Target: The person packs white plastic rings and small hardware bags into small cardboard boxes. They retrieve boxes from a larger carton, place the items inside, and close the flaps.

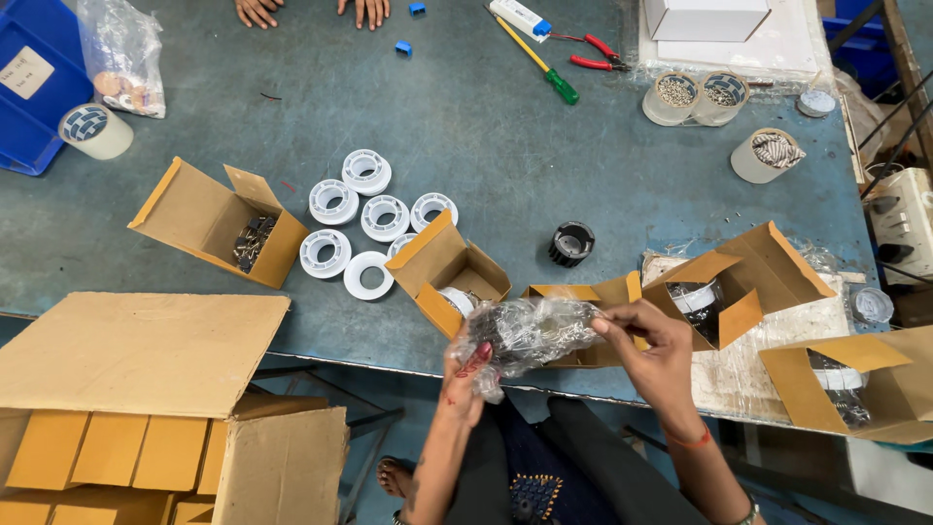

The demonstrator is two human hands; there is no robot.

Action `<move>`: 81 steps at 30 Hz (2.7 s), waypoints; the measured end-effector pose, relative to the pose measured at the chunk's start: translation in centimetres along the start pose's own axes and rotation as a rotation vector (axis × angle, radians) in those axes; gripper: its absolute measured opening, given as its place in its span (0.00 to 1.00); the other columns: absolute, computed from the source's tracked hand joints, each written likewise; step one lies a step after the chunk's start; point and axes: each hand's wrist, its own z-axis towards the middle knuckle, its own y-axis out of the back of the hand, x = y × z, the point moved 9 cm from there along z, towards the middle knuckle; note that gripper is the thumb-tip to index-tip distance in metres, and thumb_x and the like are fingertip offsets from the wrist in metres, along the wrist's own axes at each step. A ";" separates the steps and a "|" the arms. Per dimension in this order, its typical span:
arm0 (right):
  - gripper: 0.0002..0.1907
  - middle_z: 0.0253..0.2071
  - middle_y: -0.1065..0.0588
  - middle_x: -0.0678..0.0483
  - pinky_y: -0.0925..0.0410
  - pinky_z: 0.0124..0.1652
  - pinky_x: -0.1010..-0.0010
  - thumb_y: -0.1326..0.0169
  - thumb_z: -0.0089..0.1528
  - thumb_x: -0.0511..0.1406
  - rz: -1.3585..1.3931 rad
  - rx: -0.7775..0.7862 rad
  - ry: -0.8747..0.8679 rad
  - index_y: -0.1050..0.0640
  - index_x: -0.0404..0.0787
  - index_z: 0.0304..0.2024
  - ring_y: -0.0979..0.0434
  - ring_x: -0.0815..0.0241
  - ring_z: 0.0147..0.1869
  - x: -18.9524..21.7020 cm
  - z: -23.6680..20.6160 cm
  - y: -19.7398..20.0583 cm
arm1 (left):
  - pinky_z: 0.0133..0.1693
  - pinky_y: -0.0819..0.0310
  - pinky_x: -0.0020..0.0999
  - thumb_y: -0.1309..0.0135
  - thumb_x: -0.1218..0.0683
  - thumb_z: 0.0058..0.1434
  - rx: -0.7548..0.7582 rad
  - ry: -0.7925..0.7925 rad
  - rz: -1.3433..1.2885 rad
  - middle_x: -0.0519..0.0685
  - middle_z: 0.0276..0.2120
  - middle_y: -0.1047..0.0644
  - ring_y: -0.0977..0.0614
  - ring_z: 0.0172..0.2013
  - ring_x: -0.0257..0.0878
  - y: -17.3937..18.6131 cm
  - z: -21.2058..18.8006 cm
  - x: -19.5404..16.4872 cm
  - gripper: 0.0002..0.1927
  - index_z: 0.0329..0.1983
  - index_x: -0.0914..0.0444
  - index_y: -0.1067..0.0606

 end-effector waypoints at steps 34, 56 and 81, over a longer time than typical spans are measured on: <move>0.08 0.53 0.29 0.50 0.35 0.59 0.65 0.33 0.61 0.35 0.409 0.316 0.187 0.14 0.35 0.37 0.31 0.55 0.58 1.9 2.0 -2.4 | 0.32 0.34 0.20 0.42 0.55 0.67 -0.618 -0.640 0.662 0.38 0.28 0.26 0.28 0.29 0.24 2.5 -4.3 -9.8 0.10 0.31 0.65 0.23; 0.18 0.59 0.24 0.44 0.32 0.56 0.57 0.47 0.73 0.35 1.353 0.323 -0.223 0.26 0.33 0.63 0.25 0.49 0.62 -7.9 7.2 3.0 | 0.53 0.20 0.58 0.49 0.67 0.63 -0.386 -0.607 0.282 0.73 0.60 0.29 0.24 0.62 0.64 5.9 -6.9 -13.2 0.11 0.30 0.66 0.38; 0.21 0.36 0.18 0.44 0.26 0.41 0.56 0.33 0.61 0.51 -1.240 -0.119 0.326 0.14 0.41 0.37 0.18 0.41 0.41 -9.0 21.0 -6.2 | 0.29 0.39 0.27 0.47 0.59 0.69 -0.817 -1.004 0.403 0.51 0.24 0.30 0.31 0.25 0.35 12.6 -30.2 -26.6 0.10 0.33 0.65 0.34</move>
